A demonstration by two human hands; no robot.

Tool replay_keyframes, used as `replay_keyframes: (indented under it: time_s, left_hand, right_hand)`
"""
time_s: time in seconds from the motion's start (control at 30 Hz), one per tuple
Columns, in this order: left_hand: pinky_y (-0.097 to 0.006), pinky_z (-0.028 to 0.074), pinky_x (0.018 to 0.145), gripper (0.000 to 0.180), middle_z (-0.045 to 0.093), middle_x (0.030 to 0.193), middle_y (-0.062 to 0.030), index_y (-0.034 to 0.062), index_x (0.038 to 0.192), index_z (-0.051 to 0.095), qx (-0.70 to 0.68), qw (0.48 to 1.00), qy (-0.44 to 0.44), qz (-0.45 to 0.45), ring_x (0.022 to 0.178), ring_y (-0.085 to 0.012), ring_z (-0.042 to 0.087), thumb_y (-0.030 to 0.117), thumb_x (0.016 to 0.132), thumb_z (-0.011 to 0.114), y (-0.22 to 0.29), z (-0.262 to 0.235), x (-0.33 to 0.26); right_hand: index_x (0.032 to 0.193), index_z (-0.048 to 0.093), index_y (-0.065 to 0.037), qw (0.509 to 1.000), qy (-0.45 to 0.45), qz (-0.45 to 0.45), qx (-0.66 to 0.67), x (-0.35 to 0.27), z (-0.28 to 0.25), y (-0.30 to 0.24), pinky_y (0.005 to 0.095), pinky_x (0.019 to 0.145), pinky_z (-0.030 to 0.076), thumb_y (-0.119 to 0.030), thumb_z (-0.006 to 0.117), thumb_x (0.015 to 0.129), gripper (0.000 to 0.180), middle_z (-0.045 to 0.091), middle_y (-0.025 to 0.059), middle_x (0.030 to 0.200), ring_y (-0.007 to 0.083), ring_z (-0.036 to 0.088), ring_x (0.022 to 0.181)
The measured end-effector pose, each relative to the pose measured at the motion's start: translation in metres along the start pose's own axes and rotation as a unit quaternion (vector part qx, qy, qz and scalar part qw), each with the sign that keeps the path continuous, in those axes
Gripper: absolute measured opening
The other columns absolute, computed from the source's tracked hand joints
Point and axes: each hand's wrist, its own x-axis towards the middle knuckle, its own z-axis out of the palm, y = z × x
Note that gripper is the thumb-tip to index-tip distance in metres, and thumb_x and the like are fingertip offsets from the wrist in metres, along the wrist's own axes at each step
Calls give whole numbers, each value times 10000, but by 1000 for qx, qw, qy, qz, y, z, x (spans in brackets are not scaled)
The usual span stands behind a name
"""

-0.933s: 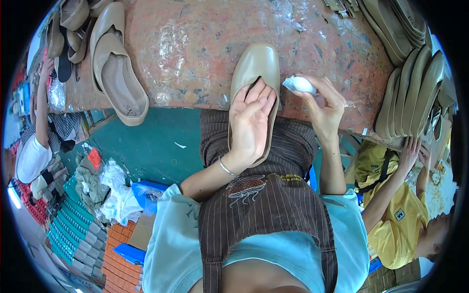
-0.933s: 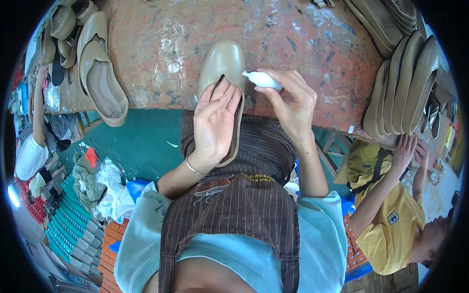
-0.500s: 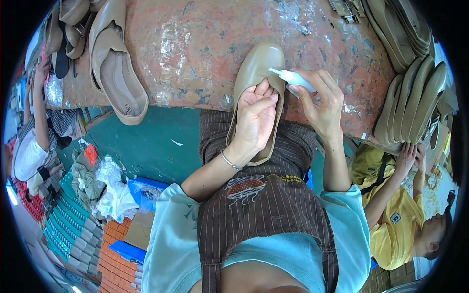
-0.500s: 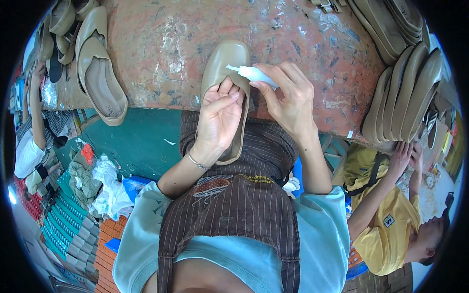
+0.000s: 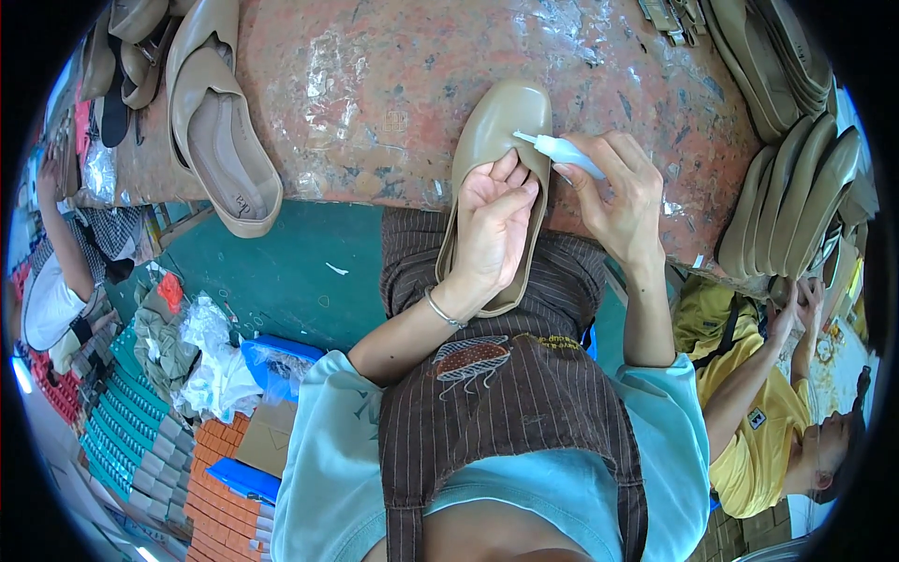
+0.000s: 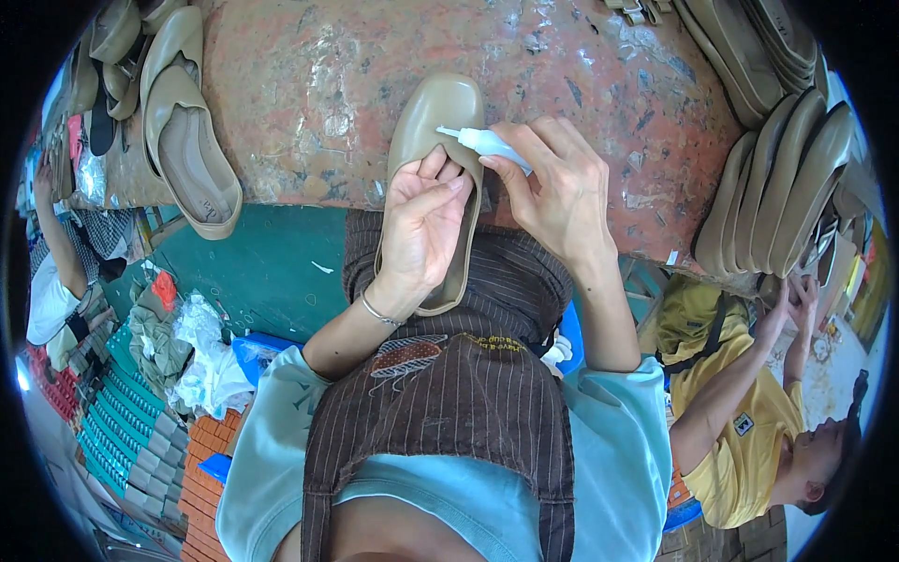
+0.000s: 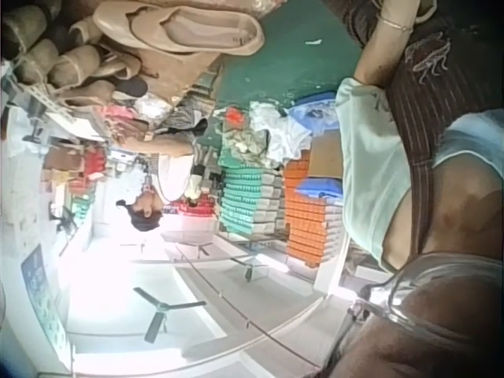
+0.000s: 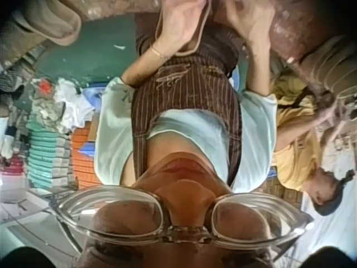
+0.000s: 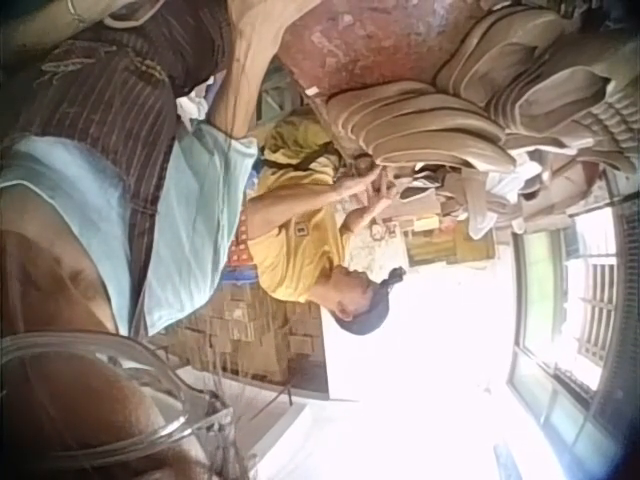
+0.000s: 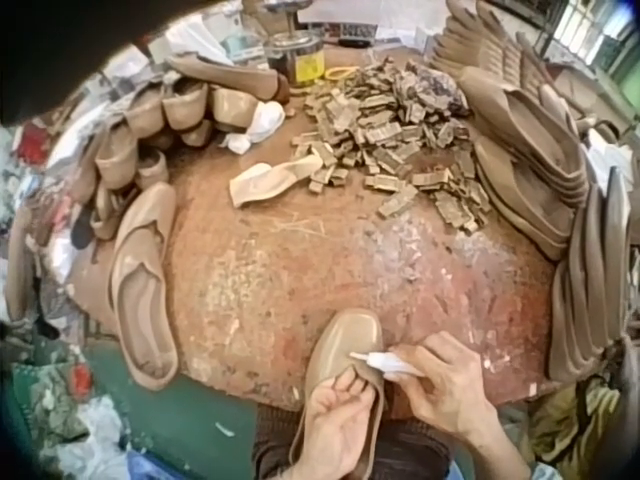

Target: Attaching decorative buckles to women's shoes using glue.

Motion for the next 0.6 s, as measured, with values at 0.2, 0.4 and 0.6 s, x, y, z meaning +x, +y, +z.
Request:
replay_keyframes:
  time_s: [0.2,0.4,0.6]
  left_hand:
    - [-305,417,997,304,493,1274,-155,-31,1107,470,8,1000,1,-4,1183,-208,495,-151,828,467,1,1,1]
    - [-328,405,1010,395,503,1231,-138,-82,1201,442,24,1000,-5,6,1181,-213,489,-122,810,483,0,3,1]
    - [-335,391,1020,399,518,1242,-142,-77,1205,449,32,999,5,2,1195,-218,481,-113,810,499,1,4,0]
  right_hand:
    - [913,673,-75,1000,-3,-11,-15,3,-1,-2,349,568,472,-171,718,746,198,599,56,768,235,569,676]
    - [889,658,-75,1000,-7,-15,-27,6,-2,-5,358,558,467,-168,716,743,183,587,53,758,245,568,681]
    - [877,653,-71,999,-20,-8,-35,6,-9,-7,359,555,463,-161,715,739,176,579,52,748,241,563,678]
